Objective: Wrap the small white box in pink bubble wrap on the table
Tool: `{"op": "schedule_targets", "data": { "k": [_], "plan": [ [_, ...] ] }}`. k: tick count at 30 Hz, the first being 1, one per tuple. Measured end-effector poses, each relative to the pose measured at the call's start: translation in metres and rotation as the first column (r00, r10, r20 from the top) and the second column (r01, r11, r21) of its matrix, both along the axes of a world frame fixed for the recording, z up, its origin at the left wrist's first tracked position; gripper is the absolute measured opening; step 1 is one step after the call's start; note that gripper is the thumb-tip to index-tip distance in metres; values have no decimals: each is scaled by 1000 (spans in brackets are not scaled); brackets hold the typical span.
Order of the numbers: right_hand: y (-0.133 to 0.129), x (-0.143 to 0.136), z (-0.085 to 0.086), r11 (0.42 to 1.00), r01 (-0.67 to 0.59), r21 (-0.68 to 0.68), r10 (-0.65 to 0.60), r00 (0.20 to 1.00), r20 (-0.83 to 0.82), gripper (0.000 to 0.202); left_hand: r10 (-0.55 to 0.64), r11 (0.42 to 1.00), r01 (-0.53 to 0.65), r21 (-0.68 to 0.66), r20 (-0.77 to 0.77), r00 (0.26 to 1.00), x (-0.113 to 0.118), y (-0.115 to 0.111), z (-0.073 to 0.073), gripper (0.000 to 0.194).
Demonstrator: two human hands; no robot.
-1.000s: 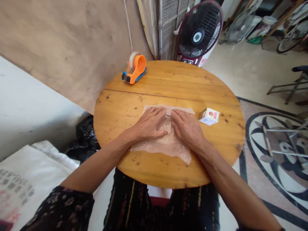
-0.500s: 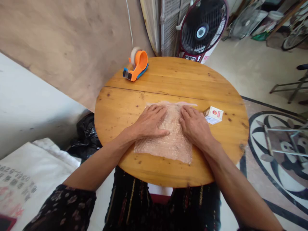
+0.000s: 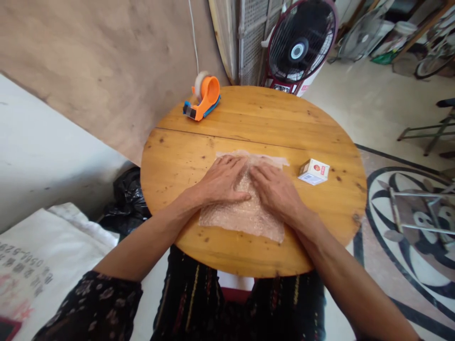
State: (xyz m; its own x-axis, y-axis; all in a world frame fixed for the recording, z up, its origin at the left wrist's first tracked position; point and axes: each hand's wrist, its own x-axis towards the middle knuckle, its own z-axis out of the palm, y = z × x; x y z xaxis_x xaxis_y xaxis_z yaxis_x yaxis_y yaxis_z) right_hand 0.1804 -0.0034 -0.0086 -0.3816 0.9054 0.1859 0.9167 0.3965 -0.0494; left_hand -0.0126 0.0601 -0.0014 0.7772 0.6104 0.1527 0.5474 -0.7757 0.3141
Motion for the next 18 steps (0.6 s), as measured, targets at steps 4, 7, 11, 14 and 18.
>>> {"op": "schedule_targets", "data": {
  "k": [4, 7, 11, 14, 18],
  "plan": [
    [4, -1, 0, 1000, 0, -29, 1, 1000, 14, 44, 0, 1000, 0, -8, 0, 1000, 0, 0, 0, 72],
    [6, 5, 2, 993, 120, -1, -120, 993, -2, 43, -4, 1000, 3, -10, -22, 1000, -1, 0, 1, 79],
    [7, 5, 2, 1000, 26, -10, -26, 999, -23, 44, -26, 1000, 26, 4, 10, 1000, -1, 0, 0, 78],
    [9, 4, 0, 997, 77, -21, -78, 997, -31, 47, -20, 1000, 20, 16, 8, 1000, -2, 1, -1, 81],
    [12, 6, -1, 991, 131, -22, -131, 991, -25, 48, -37, 999, 36, 32, 5, 999, -2, 0, -3, 83]
  ]
}}
